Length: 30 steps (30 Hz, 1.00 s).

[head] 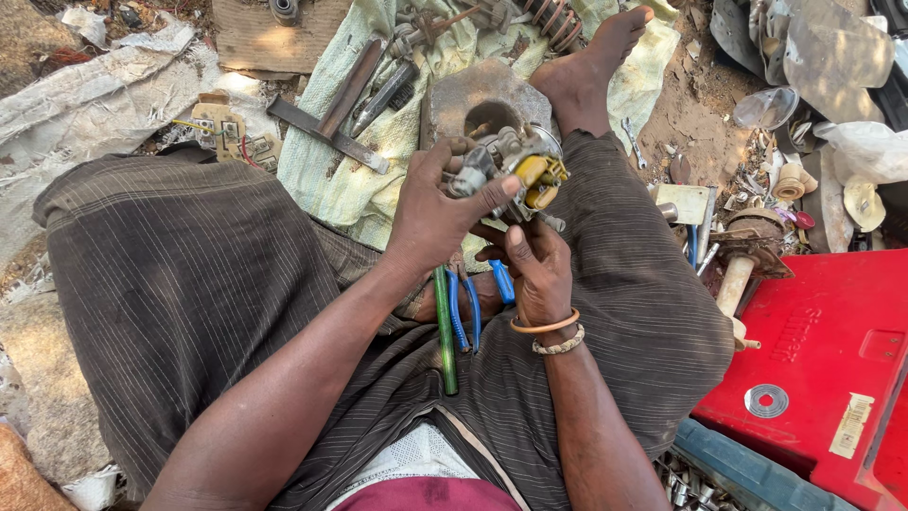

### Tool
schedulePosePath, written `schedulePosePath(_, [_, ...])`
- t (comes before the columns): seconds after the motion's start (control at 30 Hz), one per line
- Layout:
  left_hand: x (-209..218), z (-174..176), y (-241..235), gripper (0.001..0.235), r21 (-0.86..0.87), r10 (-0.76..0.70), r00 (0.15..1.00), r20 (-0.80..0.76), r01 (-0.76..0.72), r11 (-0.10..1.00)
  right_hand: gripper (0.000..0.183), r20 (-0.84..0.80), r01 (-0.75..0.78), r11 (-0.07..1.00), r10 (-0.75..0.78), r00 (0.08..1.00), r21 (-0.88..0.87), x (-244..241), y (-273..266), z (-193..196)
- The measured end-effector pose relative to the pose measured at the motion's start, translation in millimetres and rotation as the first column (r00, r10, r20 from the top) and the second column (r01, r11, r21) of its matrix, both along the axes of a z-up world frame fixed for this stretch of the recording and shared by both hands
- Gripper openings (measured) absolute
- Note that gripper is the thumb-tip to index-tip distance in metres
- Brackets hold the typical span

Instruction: The person sits on the ground and disassembles a carburetor using a screwdriver and pliers. They remove screws, extract internal components, and place them into a white bag. The person then uses a hammer and chisel to work on the carburetor body.

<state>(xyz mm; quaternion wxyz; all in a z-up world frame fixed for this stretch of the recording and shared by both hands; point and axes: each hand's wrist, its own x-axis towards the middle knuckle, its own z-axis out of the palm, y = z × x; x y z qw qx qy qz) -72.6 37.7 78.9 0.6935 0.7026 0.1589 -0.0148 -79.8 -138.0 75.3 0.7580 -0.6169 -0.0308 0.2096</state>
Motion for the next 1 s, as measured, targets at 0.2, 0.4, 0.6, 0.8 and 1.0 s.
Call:
schedulePosePath(0.2, [-10, 6, -7, 0.083, 0.205, 0.034, 0.996, 0.085, -0.051, 0.977, 0.054, -0.076, 0.037, 0.997, -0.031, 0.997, 0.074, 0, -3, -9])
schedulePosePath(0.4, [-12, 5, -8, 0.084, 0.210, -0.025, 0.991, 0.133, -0.004, 0.978, 0.045, -0.098, 0.106, 0.980, -0.090, 0.991, 0.170, 2, -10, -20])
schedulePosePath(0.6, [-8, -5, -2, 0.067, 0.290, -0.149, 0.939, 0.311, 0.055, 0.955, 0.041, -0.084, 0.127, 0.983, -0.117, 0.990, 0.130, 5, -17, -38])
schedulePosePath(0.8, [0, -14, 11, 0.065, 0.472, -0.062, 0.956, 0.286, -0.084, 0.877, 0.027, 0.354, 0.309, 0.717, -0.092, 0.931, -0.625, 26, -51, -34])
schedulePosePath(1.0, [14, -41, 41, 0.058, 0.574, -0.019, 0.946, 0.322, -0.179, 0.799, 0.040, 0.099, 0.076, 0.068, 0.450, 0.888, -0.995, 19, -54, -42])
